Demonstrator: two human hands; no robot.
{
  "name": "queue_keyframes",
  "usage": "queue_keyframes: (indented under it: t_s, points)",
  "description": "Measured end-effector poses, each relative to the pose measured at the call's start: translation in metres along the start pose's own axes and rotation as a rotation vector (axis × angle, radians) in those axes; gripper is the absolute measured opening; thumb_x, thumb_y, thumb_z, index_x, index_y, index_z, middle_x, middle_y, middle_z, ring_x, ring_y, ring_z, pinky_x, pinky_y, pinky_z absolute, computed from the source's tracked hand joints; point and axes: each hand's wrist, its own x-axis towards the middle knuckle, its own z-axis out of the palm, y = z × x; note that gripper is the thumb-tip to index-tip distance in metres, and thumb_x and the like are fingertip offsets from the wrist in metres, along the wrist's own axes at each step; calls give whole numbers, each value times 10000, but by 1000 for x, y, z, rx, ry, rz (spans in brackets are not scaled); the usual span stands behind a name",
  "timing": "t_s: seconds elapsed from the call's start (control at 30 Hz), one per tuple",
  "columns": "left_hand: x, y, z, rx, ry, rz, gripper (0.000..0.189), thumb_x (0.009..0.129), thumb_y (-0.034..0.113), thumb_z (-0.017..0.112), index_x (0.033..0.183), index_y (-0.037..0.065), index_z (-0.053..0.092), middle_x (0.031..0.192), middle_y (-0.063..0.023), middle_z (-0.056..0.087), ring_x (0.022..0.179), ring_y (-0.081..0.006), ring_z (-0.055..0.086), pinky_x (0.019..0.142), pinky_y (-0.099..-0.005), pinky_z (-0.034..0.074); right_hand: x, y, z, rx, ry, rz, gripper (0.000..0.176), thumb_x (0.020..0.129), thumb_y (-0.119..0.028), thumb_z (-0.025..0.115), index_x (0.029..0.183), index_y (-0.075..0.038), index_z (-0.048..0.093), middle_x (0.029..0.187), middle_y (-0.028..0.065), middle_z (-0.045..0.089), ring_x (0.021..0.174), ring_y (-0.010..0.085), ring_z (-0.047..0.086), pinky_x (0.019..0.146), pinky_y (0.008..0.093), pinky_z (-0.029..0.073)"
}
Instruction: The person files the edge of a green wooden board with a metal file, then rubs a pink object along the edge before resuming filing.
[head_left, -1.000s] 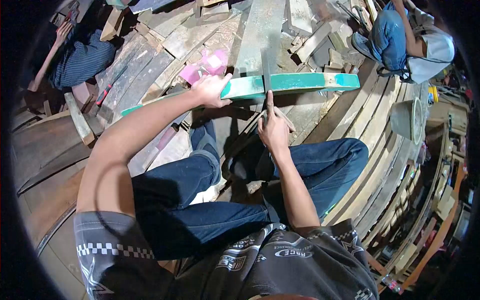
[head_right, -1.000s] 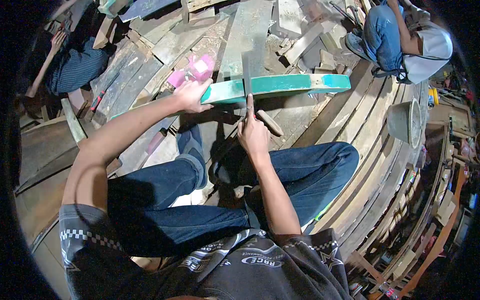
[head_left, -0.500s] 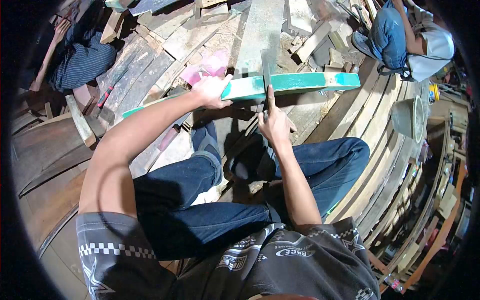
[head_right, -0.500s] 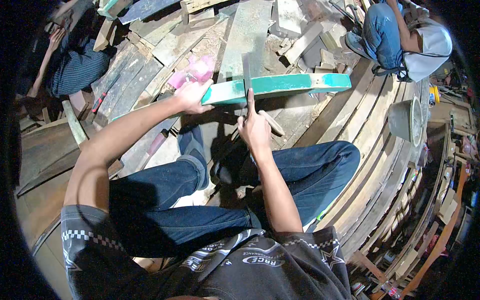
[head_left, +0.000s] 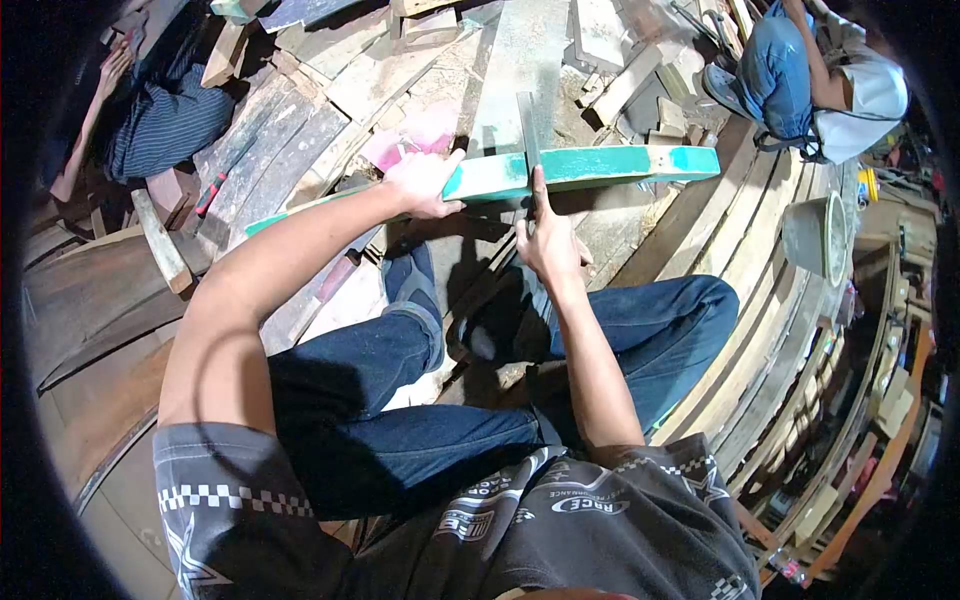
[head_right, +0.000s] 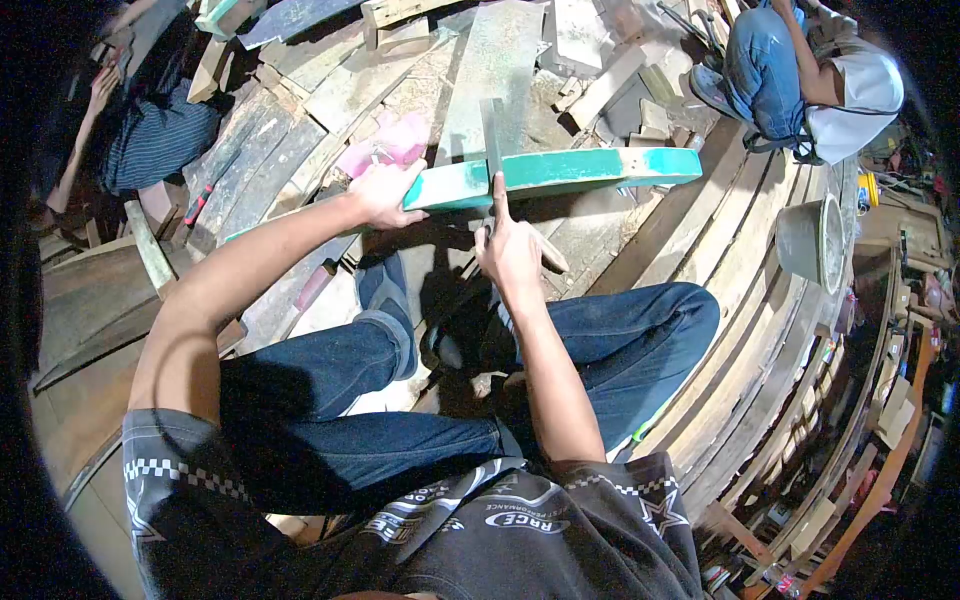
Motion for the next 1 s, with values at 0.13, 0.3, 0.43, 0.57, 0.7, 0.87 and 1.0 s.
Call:
queue_keyframes:
  t_s: [0.13, 0.3, 0.43, 0.57, 0.7, 0.87, 1.0]
  points:
    - [2, -2, 0, -32, -25, 5, 779, 776, 470, 733, 1325, 49, 374, 917, -258, 668, 877, -458, 660, 819, -534, 522, -15, 8, 10, 29, 50, -35, 861, 894, -176, 587, 1577, -151, 64, 625, 276, 600, 608, 453, 615, 589, 540, 498]
    - [-3, -1, 3, 24, 78, 23, 778, 770, 484, 729, 1306, 42, 377, 916, -274, 657, 860, -459, 657, 800, -518, 533, -45, 8, 14, 59, -1, 39, 688, 1004, -273, 458, 1575, -196, 83, 604, 292, 591, 552, 487, 595, 525, 582, 468]
    - [1, -1, 2, -5, 8, -11, 787, 768, 480, 737, 1317, 41, 383, 924, -272, 660, 873, -457, 659, 804, -517, 534, 4, 3, 12, 13, 38, -26, 751, 974, -178, 512, 1567, -153, 52, 623, 306, 593, 561, 494, 589, 518, 578, 462]
    - [-1, -2, 4, -3, 58, 23, 780, 762, 473, 746, 1301, 38, 388, 893, -269, 662, 857, -455, 663, 798, -525, 536, 12, 5, 27, 38, 91, -50, 786, 949, -133, 518, 1566, -121, 33, 620, 296, 597, 562, 486, 595, 520, 578, 464]
    - [0, -1, -2, -6, -4, -13, 814, 763, 471, 740, 1344, 33, 375, 924, -274, 663, 899, -442, 663, 841, -531, 523, -42, -4, 22, 39, -39, 71, 752, 970, -162, 483, 1572, -145, 34, 598, 295, 583, 570, 476, 612, 529, 587, 481]
    - [1, -1, 1, -19, 9, 4, 835, 769, 477, 730, 1371, 28, 365, 933, -271, 664, 901, -432, 666, 835, -524, 523, -10, 0, 24, 52, 17, 13, 763, 964, -171, 493, 1570, -164, 29, 612, 301, 592, 582, 486, 614, 529, 586, 486]
    - [1, -6, 12, 12, 80, 22, 868, 775, 490, 723, 1398, 14, 352, 951, -265, 666, 891, -443, 661, 835, -501, 526, -9, -5, 20, 30, -8, 29, 734, 959, -111, 485, 1559, -78, 64, 584, 276, 574, 524, 465, 583, 513, 566, 451]
